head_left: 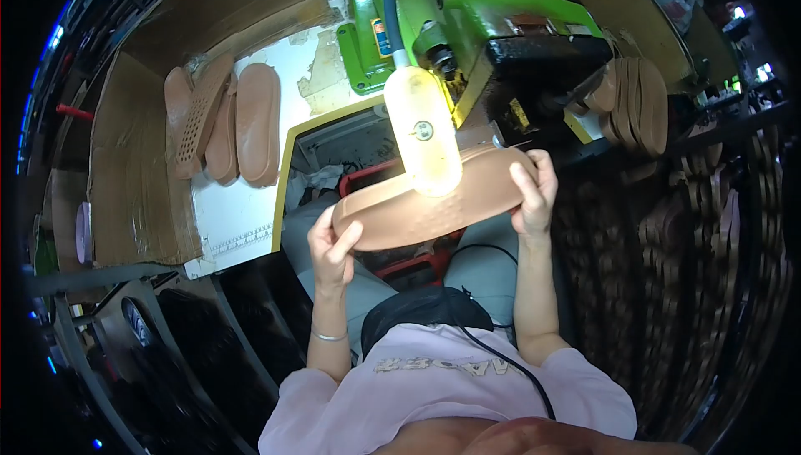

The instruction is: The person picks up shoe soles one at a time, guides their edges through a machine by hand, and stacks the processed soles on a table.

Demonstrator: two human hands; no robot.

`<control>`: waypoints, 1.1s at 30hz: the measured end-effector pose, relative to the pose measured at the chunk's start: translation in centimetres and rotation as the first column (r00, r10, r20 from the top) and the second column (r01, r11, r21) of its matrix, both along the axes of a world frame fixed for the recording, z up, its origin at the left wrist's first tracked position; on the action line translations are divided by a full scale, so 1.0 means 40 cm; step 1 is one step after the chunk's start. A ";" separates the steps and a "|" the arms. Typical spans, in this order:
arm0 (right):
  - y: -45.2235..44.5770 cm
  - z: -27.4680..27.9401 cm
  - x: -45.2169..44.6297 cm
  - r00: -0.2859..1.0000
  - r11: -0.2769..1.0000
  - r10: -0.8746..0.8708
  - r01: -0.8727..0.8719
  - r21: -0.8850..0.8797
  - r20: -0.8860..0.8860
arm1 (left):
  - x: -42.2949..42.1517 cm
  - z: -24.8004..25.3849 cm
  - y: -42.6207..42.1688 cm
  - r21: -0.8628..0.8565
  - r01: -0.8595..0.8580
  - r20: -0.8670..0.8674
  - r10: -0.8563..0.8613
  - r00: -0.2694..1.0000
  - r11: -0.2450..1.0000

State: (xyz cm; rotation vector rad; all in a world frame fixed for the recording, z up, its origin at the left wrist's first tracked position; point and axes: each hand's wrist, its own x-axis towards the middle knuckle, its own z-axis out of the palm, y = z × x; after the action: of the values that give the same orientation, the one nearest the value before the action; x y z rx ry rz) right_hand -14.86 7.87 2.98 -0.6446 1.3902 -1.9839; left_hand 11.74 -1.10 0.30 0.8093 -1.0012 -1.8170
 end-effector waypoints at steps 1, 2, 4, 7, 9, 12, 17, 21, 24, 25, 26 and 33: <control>-0.010 -0.001 0.011 1.000 0.999 0.013 -0.013 -0.030 -0.002 | 0.016 -0.014 0.015 0.027 -0.006 -0.004 0.006 1.000 1.000; -0.016 0.000 0.019 0.999 0.998 0.047 -0.047 -0.045 -0.002 | 0.031 -0.034 0.033 0.069 -0.004 -0.033 0.006 0.999 0.998; -0.034 0.002 0.038 0.994 0.990 0.109 -0.106 -0.094 0.019 | 0.054 -0.064 0.072 0.168 -0.011 -0.078 0.024 0.997 0.986; -0.067 0.003 0.065 0.980 0.970 0.197 -0.189 -0.154 0.034 | 0.077 -0.130 0.128 0.220 0.077 -0.074 -0.062 0.995 0.972; -0.087 0.011 0.076 0.972 0.966 0.234 -0.232 -0.112 0.005 | 0.063 -0.137 0.127 0.137 0.198 0.020 -0.203 0.979 0.971; -0.100 0.023 0.088 0.970 0.968 0.233 -0.238 -0.082 -0.064 | -0.011 -0.084 0.084 -0.051 0.435 0.189 -0.419 0.888 0.899; -0.074 -0.006 0.111 0.963 0.999 -0.047 0.042 -0.027 -0.266 | -0.258 0.091 -0.006 -0.396 0.259 0.331 -0.127 0.935 0.881; 0.108 -0.106 0.152 0.957 0.958 0.235 -0.198 0.208 -0.170 | -0.296 0.101 -0.007 -0.413 0.239 0.349 -0.090 0.933 0.879; 0.241 -0.164 0.212 0.899 0.819 0.420 -0.435 0.373 0.126 | -0.275 0.082 0.007 -0.348 0.216 0.379 -0.074 0.922 0.912; 0.272 -0.176 0.207 0.899 0.815 0.416 -0.436 0.381 0.139 | -0.262 0.076 0.009 -0.290 0.241 0.405 -0.110 0.908 0.926; 0.300 -0.192 0.194 0.920 0.842 0.334 -0.390 0.373 0.207 | -0.256 0.042 0.011 -0.297 0.235 0.402 -0.102 0.910 0.926; 0.377 -0.148 0.060 0.989 0.965 0.065 -0.096 0.244 0.131 | -0.230 0.029 0.043 -0.185 0.217 0.287 -0.158 0.945 0.958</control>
State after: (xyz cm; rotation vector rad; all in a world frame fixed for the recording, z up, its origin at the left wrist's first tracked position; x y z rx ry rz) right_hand -12.46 22.93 -2.94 -0.4495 1.4833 -1.7175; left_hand 2.52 0.64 1.46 0.8653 -1.4698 -1.7462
